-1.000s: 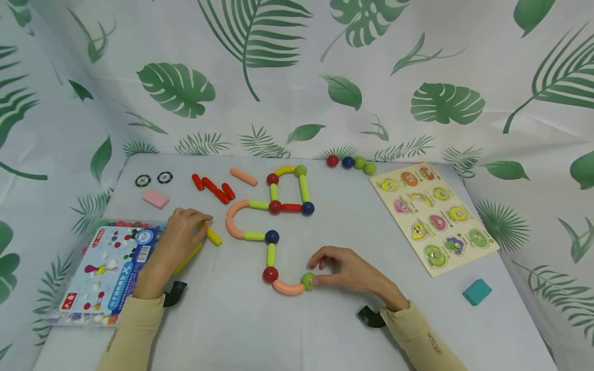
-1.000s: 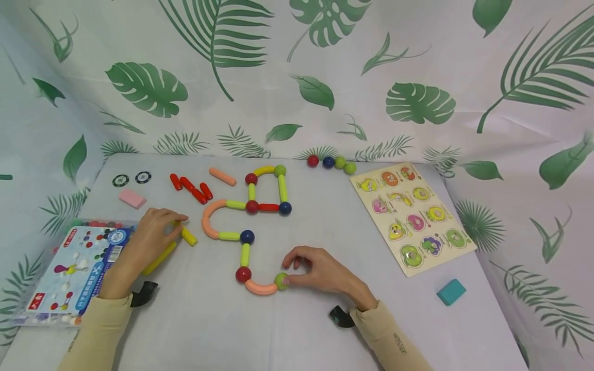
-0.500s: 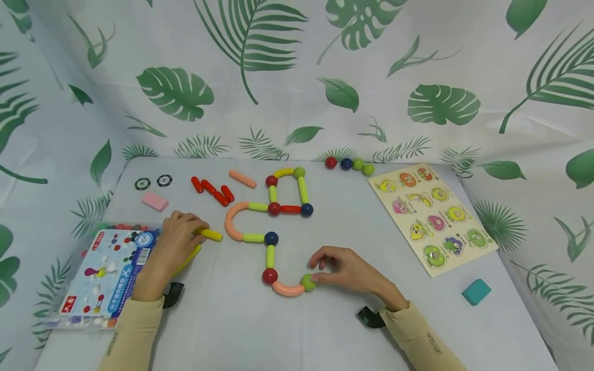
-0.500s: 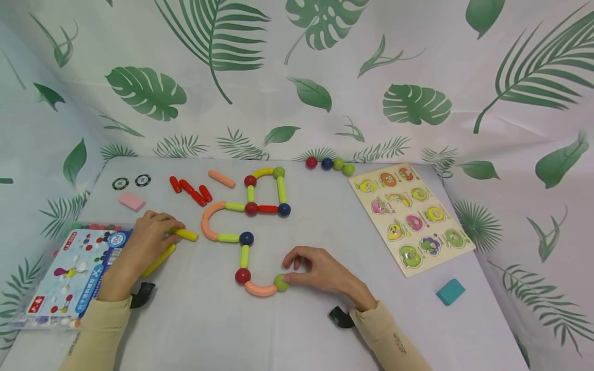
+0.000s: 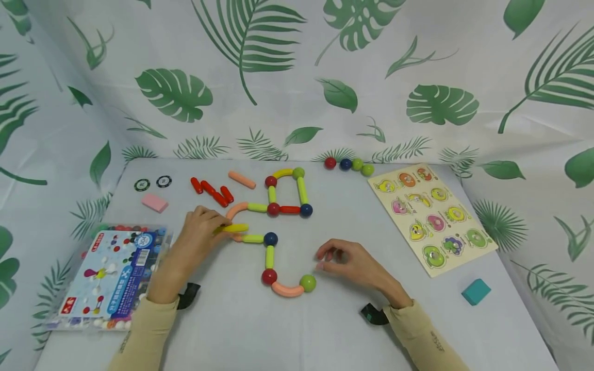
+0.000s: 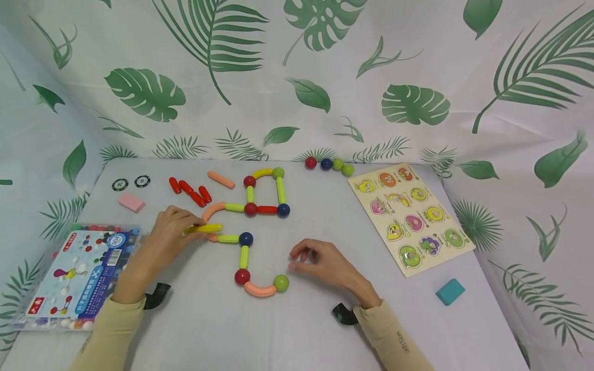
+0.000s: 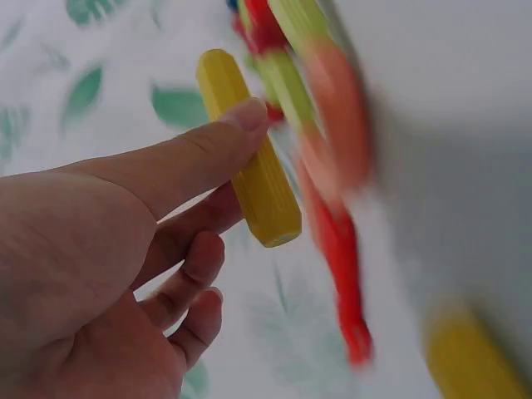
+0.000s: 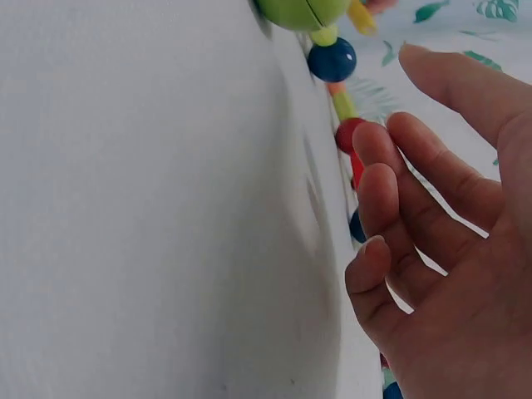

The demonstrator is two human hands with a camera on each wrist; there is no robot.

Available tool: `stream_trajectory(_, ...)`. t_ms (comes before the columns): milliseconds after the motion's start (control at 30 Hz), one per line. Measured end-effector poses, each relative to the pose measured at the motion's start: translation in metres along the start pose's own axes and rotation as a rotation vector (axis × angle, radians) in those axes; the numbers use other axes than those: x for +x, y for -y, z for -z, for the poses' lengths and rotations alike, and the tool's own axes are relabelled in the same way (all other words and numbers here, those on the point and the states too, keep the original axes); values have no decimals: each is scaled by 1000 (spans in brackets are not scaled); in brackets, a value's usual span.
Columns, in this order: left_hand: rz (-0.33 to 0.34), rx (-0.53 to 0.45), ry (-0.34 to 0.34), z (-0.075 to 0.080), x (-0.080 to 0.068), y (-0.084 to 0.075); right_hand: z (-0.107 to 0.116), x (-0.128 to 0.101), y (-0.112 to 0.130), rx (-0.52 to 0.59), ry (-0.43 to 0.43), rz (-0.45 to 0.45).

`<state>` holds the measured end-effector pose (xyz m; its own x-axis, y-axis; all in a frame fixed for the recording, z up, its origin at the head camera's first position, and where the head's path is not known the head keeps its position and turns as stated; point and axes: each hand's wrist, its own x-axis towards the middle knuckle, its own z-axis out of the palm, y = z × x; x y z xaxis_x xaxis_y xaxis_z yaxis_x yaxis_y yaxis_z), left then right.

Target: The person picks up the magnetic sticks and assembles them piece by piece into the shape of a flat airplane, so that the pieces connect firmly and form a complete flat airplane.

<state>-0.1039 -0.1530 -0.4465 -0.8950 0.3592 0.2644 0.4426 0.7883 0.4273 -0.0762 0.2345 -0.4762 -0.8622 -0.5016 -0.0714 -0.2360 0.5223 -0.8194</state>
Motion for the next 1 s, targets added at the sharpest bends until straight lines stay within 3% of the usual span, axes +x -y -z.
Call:
stream_trajectory(233, -191, -67, 115, -35, 31, -62, 3, 1, -7, 5, -71, 0)
stream_trajectory(333, -237, -56, 193, -51, 38, -81, 4, 2, -6, -9, -111, -23)
stream_trajectory(467, -250, -35, 301, -68, 44, -97, 5, 3, -7, -23, -165, -41)
stream_trajectory(633, -229, 8, 383, -80, 45, -101, 5, 5, -9, -28, -184, -35)
stream_trajectory(733, -237, 7, 371, -81, 44, -100, 5, 7, -8, -30, -185, -27)
stream_trajectory(1000, -244, -54, 211, -60, 24, -90, 1, 19, 0, -68, -157, 54)
